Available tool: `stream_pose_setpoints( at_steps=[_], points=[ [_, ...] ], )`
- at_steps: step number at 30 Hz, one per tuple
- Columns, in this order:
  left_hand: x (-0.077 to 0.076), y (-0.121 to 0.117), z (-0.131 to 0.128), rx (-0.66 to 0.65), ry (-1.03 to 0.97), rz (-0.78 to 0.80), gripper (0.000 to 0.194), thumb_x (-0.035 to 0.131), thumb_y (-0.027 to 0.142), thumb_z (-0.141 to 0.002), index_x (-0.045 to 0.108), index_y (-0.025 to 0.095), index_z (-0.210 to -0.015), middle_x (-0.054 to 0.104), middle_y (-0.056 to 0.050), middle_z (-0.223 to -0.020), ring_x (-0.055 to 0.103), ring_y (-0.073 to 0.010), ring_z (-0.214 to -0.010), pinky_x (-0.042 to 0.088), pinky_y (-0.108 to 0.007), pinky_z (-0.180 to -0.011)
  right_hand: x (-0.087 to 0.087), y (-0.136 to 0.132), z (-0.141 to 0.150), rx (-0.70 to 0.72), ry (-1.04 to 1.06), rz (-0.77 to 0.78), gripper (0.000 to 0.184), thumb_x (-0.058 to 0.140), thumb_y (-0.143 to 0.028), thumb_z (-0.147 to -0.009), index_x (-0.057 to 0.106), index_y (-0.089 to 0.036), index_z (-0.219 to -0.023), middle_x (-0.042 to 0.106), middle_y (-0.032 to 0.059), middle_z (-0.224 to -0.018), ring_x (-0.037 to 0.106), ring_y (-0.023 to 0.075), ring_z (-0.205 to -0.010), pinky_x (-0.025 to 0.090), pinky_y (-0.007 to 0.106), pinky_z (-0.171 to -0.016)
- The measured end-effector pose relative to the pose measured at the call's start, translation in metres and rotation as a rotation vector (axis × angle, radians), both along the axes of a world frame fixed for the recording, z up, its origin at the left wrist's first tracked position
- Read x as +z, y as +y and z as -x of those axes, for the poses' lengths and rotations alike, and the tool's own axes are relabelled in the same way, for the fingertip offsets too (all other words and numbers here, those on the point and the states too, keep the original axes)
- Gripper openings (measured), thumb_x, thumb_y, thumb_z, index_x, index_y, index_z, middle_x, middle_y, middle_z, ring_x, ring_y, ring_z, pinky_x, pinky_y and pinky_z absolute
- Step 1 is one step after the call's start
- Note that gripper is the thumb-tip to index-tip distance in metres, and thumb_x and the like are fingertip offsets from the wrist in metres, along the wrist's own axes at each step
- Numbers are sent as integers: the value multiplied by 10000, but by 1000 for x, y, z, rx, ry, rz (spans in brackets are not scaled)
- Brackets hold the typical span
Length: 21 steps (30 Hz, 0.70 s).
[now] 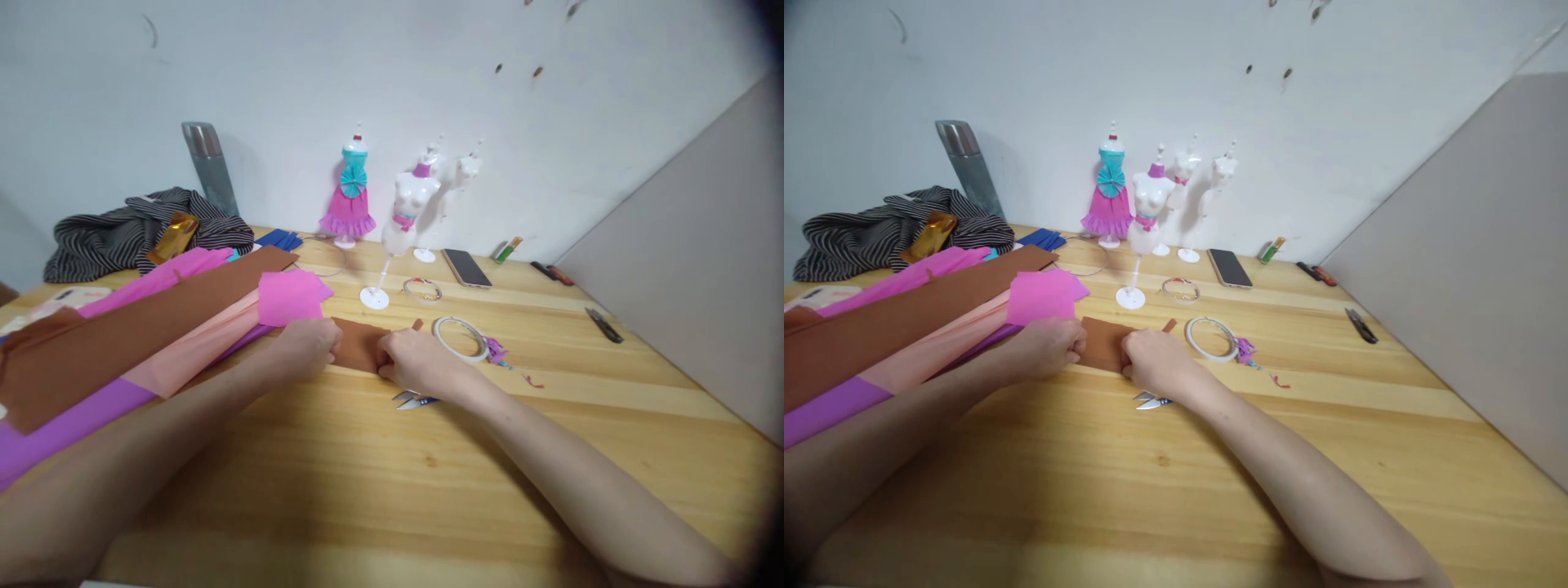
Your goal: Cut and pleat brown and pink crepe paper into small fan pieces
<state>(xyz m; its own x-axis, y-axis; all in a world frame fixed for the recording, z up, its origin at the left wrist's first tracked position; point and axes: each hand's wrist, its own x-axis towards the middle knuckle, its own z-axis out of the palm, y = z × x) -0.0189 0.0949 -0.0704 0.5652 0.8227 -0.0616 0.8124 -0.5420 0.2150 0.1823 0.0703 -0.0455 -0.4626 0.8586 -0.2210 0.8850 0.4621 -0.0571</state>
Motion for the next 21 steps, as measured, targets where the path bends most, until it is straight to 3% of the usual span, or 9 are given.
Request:
stream_pose_setpoints(
  at_steps=[14,21],
  points=[
    [8,-3,0,-183,3,-52,163,417,91,-759,527,157,-658,608,-47,-719,489,-142,-621,282,-264,-537,-4,2,-3,43,-12,13,171,492,-167,-739,652,-167,-797,695,91,-804,628,203,-710,301,263,-520],
    [5,0,2,-161,-85,-84,152,406,73,-734,516,161,-679,557,-8,-630,419,-121,-560,234,-263,-514,-3,2,-4,12,64,-10,151,496,-158,-739,636,-169,-795,679,73,-764,587,165,-642,268,247,-502]
  ],
)
